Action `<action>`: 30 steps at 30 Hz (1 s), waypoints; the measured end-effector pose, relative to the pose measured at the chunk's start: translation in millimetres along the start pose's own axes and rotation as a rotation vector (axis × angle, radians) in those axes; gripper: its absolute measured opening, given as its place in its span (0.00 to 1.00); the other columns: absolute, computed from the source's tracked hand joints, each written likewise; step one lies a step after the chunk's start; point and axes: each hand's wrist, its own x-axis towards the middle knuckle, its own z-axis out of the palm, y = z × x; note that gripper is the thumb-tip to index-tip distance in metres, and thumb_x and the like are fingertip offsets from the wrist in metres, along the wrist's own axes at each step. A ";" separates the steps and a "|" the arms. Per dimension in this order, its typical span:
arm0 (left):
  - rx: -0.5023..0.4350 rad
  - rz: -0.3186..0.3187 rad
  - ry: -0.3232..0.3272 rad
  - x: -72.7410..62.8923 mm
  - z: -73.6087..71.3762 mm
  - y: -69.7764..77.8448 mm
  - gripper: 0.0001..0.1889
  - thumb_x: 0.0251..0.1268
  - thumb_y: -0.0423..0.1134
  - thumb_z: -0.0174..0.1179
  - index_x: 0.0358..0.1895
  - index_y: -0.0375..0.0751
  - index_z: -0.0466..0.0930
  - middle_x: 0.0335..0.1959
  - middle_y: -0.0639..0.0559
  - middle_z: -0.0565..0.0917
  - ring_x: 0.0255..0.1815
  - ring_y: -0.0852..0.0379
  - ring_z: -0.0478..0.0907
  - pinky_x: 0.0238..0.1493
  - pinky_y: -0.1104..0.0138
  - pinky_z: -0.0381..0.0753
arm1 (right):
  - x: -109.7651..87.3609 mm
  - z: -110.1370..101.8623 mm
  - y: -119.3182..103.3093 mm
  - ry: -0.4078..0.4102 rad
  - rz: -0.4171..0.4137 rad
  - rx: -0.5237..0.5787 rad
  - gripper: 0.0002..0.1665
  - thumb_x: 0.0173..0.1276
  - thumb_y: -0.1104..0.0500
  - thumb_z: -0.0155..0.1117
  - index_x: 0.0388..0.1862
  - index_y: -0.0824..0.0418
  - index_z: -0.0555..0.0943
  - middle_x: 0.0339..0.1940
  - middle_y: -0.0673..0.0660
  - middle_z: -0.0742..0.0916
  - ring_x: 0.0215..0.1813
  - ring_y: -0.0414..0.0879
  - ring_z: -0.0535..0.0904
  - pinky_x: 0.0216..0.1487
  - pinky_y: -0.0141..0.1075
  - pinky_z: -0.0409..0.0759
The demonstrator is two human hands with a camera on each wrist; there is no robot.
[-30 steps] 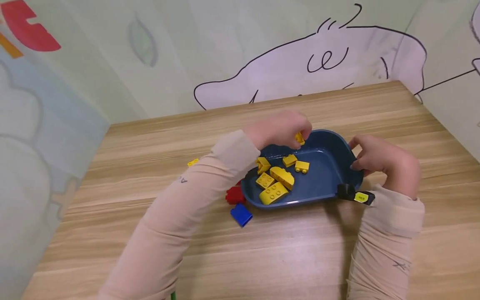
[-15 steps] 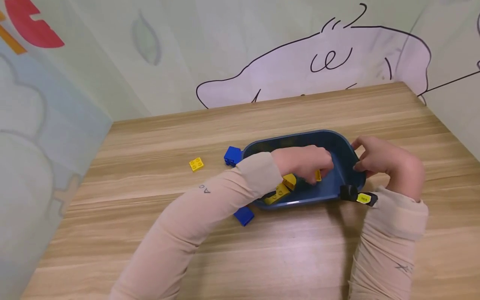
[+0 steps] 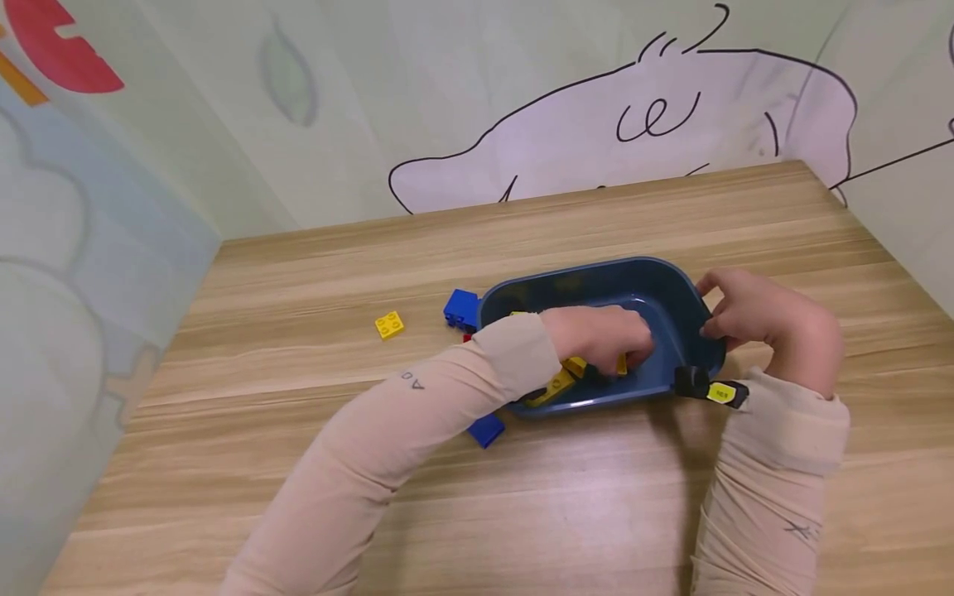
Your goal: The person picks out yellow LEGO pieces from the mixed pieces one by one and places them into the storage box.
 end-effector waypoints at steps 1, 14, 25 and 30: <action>-0.005 -0.004 -0.001 0.3 0.3 -0.2 0.08 0.58 0.33 0.63 0.41 0.44 0.82 0.37 0.54 0.80 0.37 0.60 0.72 0.38 0.74 0.71 | 0.5 -0.1 0.5 0.000 0.000 0.000 0.30 0.63 0.68 0.53 0.61 0.76 0.55 0.42 0.68 0.82 0.37 0.55 0.82 0.42 0.50 0.77; -0.016 -0.005 0.022 -0.8 1.3 -0.9 0.09 0.58 0.30 0.62 0.41 0.45 0.79 0.39 0.56 0.78 0.40 0.60 0.70 0.40 0.74 0.69 | -1.0 0.0 -1.9 -0.002 0.013 -0.001 0.31 0.64 0.68 0.53 0.62 0.75 0.54 0.42 0.68 0.82 0.38 0.55 0.82 0.41 0.52 0.76; -0.001 0.004 0.014 -3.6 -1.9 0.3 0.13 0.58 0.29 0.61 0.45 0.46 0.78 0.47 0.56 0.78 0.42 0.60 0.69 0.42 0.74 0.68 | 0.2 0.5 0.3 -0.003 -0.003 0.012 0.31 0.64 0.68 0.53 0.62 0.75 0.54 0.41 0.65 0.83 0.38 0.55 0.82 0.42 0.51 0.76; 0.018 0.008 0.011 -6.5 -5.9 0.9 0.15 0.58 0.31 0.62 0.48 0.47 0.77 0.49 0.56 0.77 0.43 0.59 0.68 0.41 0.74 0.69 | 0.1 0.4 1.4 -0.001 -0.008 0.015 0.30 0.64 0.68 0.53 0.62 0.75 0.54 0.41 0.64 0.83 0.38 0.55 0.82 0.42 0.51 0.77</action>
